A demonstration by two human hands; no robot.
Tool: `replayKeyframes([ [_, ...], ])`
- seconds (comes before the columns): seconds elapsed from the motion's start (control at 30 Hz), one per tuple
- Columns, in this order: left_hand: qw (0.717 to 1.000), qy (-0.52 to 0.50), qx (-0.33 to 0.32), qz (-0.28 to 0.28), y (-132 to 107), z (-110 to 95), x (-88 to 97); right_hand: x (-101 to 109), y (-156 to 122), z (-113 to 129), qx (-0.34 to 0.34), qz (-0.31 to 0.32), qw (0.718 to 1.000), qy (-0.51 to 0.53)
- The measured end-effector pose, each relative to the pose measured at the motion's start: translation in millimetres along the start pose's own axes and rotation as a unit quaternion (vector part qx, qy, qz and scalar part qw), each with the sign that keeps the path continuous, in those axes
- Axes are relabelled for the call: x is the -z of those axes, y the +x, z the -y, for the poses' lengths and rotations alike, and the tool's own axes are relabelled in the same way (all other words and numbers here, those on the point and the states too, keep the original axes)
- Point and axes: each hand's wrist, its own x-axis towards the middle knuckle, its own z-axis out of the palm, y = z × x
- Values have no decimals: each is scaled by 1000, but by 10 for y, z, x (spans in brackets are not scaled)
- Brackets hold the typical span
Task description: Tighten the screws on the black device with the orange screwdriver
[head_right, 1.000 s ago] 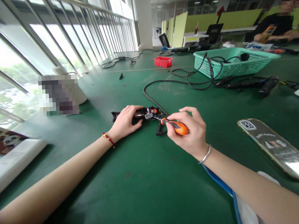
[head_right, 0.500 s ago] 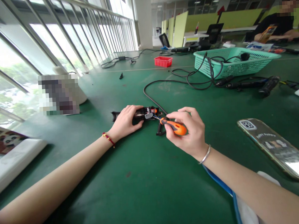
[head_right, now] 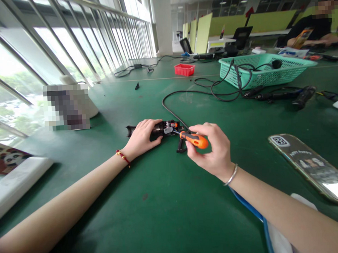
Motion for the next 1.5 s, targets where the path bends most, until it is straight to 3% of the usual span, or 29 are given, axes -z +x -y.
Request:
replayKeyframes([
  [0.17,1000,5,8,9,3,5,-23,-25,6,-36,-23,-5,1000,0],
  [0.43,1000,-1,-3,16,-7,37,-27,5,23,-72,-169,4,986,11],
  [0.63,1000,-7,-1,17,-5,39,-17,-6,15,-205,-155,-24,987,33],
  [0.83,1000,-11,-2,14,-2,42,-7,55,72,-162,-222,7,974,-38],
  [1.0,1000,-8,0,13,-6,31,7,81,98,-138,-212,13,976,-42],
  [1.23,1000,-8,17,13,4,3,76,63,98,-122,-141,20,990,17],
  [1.5,999,-19,26,10,37,15,125,109,191,-172,-102,48,993,-44],
])
